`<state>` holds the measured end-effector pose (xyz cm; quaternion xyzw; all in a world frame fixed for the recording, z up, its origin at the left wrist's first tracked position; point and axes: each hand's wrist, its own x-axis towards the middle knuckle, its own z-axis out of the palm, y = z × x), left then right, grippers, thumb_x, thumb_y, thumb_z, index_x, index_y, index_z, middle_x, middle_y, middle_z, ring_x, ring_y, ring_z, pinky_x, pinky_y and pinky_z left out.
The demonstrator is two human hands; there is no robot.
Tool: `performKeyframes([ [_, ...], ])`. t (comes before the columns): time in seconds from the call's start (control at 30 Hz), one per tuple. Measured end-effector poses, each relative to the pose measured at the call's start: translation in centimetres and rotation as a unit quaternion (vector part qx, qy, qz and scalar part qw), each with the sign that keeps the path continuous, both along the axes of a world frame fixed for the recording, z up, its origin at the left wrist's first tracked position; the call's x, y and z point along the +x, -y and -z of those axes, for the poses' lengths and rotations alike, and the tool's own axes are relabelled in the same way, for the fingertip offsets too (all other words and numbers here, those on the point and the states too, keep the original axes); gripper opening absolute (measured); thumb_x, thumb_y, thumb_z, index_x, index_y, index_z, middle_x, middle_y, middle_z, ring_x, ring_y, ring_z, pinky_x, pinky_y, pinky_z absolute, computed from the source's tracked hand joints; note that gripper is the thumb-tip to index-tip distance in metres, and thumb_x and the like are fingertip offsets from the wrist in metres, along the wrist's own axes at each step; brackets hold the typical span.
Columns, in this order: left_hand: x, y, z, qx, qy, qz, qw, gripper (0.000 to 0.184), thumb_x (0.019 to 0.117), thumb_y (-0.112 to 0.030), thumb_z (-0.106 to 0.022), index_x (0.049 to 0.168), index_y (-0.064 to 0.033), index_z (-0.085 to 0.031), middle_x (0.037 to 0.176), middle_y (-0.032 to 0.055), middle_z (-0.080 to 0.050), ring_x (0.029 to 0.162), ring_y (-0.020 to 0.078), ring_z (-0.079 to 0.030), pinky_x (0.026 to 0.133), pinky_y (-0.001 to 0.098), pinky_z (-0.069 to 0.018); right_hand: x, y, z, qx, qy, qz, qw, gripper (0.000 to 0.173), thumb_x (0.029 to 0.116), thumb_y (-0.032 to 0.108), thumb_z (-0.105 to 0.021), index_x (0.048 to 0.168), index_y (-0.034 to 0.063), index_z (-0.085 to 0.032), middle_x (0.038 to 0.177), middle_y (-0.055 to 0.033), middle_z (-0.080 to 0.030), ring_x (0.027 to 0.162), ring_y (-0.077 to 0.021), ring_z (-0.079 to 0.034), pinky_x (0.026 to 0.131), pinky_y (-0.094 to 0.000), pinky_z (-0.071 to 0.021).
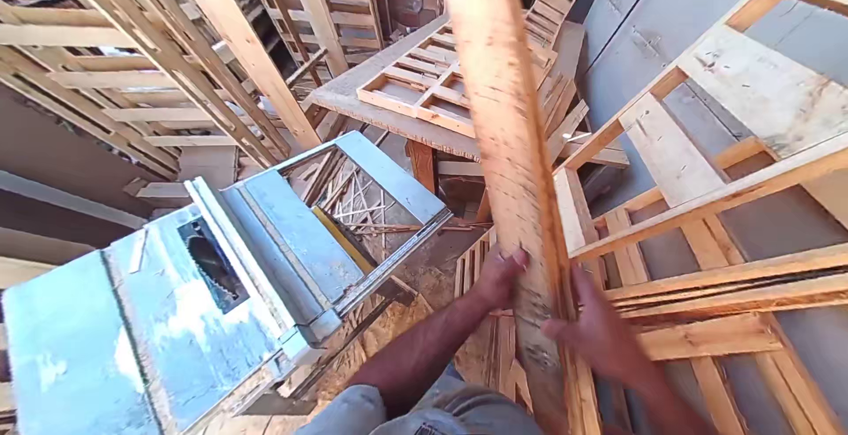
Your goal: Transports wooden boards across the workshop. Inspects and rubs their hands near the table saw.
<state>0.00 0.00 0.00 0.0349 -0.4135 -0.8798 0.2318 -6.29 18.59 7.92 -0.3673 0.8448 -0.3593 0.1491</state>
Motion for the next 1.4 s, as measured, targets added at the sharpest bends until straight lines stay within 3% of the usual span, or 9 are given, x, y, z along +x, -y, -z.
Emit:
performKeyframes([
  [0.17,-4.8,4.5,-0.6,0.021,0.072,0.038,0.997,0.059,0.0975,-0.042,-0.063,0.133,0.0007,-0.044,0.097,0.0116,-0.075,0.086,0.0211,-0.076,0.08,0.0426,-0.0646,-1.5,2.9,6.0,0.055,0.059,0.168,0.982,0.099,0.0602,0.06,-0.09,0.136,0.0056,-0.055,0.094,-0.0107,-0.072,0.083,-0.0256,-0.072,0.074,-0.0514,-0.0601],
  [0.3,-11.1,11.3,2.6,-0.191,-0.006,0.152,0.97,0.102,0.0897,-0.083,-0.043,0.139,0.0064,-0.046,0.122,0.0059,-0.069,0.112,0.0102,-0.067,0.1,0.0359,-0.0567,-5.3,5.2,7.9,-0.117,0.164,0.2,0.959,0.084,0.0584,0.047,-0.092,0.125,0.0064,-0.061,0.098,-0.0003,-0.075,0.087,-0.0096,-0.074,0.076,-0.0316,-0.0648],
  [0.37,-17.0,18.0,3.5,-0.346,-0.017,0.118,0.931,0.1,0.0954,-0.081,-0.025,0.13,0.0056,-0.062,0.127,0.0126,-0.069,0.119,0.016,-0.065,0.104,0.0403,-0.0534,-7.0,7.1,7.9,-0.168,0.173,0.223,0.945,0.085,0.0591,0.044,-0.094,0.126,0.0043,-0.059,0.1,-0.0005,-0.075,0.089,-0.0094,-0.074,0.077,-0.0304,-0.0651],
  [0.47,-27.2,30.0,5.7,-0.546,0.187,-0.022,0.816,0.057,0.1013,-0.05,-0.055,0.132,-0.0028,-0.065,0.137,0.0199,-0.062,0.132,0.0329,-0.057,0.112,0.0534,-0.0458,-9.6,10.3,6.6,-0.164,0.174,0.266,0.934,0.085,0.0611,0.036,-0.094,0.129,0.0021,-0.056,0.102,0.0009,-0.075,0.09,-0.0066,-0.073,0.079,-0.0281,-0.0643],
  [0.63,-40.8,43.7,13.4,-0.729,0.316,-0.044,0.606,0.086,0.0895,-0.06,-0.067,0.149,-0.0004,-0.049,0.157,0.0276,-0.041,0.152,0.0493,-0.024,0.123,0.0697,-0.013,-14.0,16.5,4.8,-0.111,0.159,0.351,0.916,0.079,0.0634,0.03,-0.09,0.129,0.0024,-0.056,0.1,0.0028,-0.075,0.088,-0.0041,-0.073,0.077,-0.026,-0.0637],
  [0.77,-43.4,47.3,16.5,-0.796,0.325,-0.022,0.51,0.062,0.0976,-0.048,-0.052,0.135,0.0015,-0.057,0.134,0.0233,-0.063,0.127,0.0417,-0.058,0.111,0.0619,-0.0385,-17.7,20.2,5.0,-0.055,0.148,0.39,0.907,0.079,0.0608,0.04,-0.091,0.124,0.0042,-0.06,0.094,0.0014,-0.075,0.082,-0.0063,-0.073,0.071,-0.0278,-0.0639],
  [0.93,-42.9,49.8,17.3,-0.807,0.305,-0.031,0.504,0.057,0.0992,-0.046,-0.048,0.127,0.0014,-0.06,0.13,0.0227,-0.065,0.124,0.0412,-0.06,0.107,0.061,-0.0419,-21.2,22.6,5.0,-0.006,0.15,0.423,0.894,0.087,0.0553,0.053,-0.091,0.123,0.0073,-0.061,0.089,0.004,-0.074,0.077,-0.0057,-0.073,0.066,-0.0273,-0.0633],
  [1.17,-40.1,60.7,17.2,-0.799,0.353,-0.065,0.483,0.06,0.0984,-0.052,-0.052,0.134,-0.0047,-0.061,0.146,0.019,-0.057,0.142,0.0414,-0.046,0.12,0.069,-0.021,-24.2,22.4,5.6,0.026,0.145,0.449,0.881,0.081,0.0555,0.049,-0.088,0.123,0.0108,-0.064,0.09,0.0017,-0.074,0.076,-0.0091,-0.073,0.062,-0.0313,-0.0631],
  [1.4,-37.2,62.4,16.5,-0.76,0.39,-0.057,0.517,0.092,0.0878,-0.068,-0.063,0.154,-0.0069,-0.044,0.164,0.0264,-0.03,0.154,0.0479,-0.019,0.121,0.0728,-0.0083,-33.4,29.2,6.9,-0.074,0.186,0.367,0.908,0.054,0.079,0.03,-0.086,0.121,0.0041,-0.065,0.098,-0.0085,-0.075,0.085,-0.0192,-0.075,0.075,-0.0402,-0.0658],
])
